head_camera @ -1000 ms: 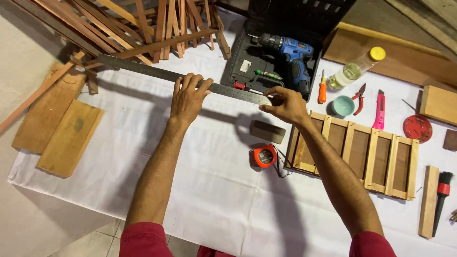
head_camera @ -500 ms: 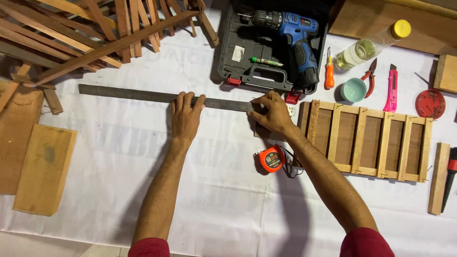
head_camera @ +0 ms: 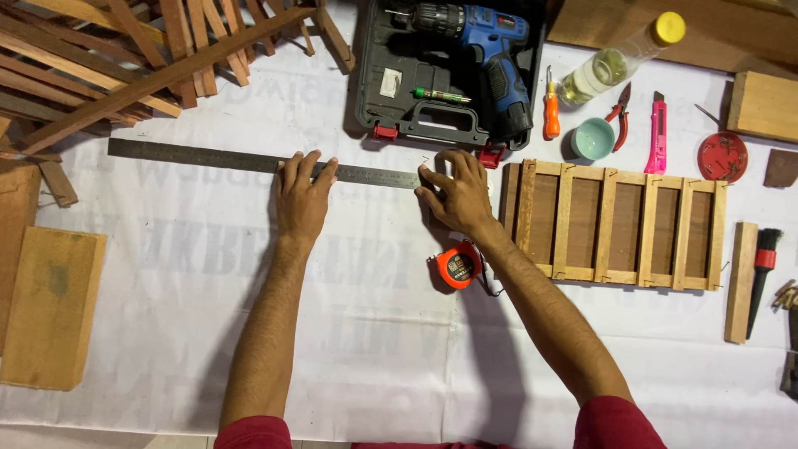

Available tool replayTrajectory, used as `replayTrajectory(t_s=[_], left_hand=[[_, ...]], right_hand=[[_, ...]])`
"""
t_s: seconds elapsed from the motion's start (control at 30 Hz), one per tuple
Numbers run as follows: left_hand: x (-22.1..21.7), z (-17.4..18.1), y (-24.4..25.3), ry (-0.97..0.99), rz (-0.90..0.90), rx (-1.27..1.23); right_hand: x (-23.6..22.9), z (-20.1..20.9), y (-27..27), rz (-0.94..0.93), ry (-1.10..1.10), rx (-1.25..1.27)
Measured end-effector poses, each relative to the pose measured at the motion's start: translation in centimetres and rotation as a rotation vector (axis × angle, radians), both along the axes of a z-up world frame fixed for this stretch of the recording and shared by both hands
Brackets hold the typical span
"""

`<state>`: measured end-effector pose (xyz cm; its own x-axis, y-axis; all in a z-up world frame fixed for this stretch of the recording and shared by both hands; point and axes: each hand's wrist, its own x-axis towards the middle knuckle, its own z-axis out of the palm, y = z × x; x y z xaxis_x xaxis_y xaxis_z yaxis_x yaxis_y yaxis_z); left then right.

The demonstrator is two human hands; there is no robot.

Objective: The person sands a small wooden frame and wood strips with sandpaper, measures pieces with a steel ruler and tape measure, hammers nails into the frame, and fits a wooden slat across the frame. At the end they open a bottle of glue and pour it into a small bowl.

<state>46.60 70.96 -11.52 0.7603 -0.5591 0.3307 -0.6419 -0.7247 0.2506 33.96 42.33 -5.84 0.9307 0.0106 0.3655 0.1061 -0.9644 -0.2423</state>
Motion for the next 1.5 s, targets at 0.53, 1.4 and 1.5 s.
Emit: replayTrajectory(t_s=[0.53, 1.4, 1.5], left_hand=[[-5.1, 11.3, -11.2, 0.026, -0.279, -0.175], [-24.3, 18.1, -38.5, -0.085, -0.619, -0.157], [-26.5, 17.5, -41.8, -0.099, -0.629, -0.159]], right_hand=[[-5.9, 7.5, -6.5, -0.046, 0.219, 0.125], [-28.7, 11.1, -28.7, -0.147, -0.068, 0.416], [-31.7, 11.5, -31.4, -0.157, -0.045, 0.435]])
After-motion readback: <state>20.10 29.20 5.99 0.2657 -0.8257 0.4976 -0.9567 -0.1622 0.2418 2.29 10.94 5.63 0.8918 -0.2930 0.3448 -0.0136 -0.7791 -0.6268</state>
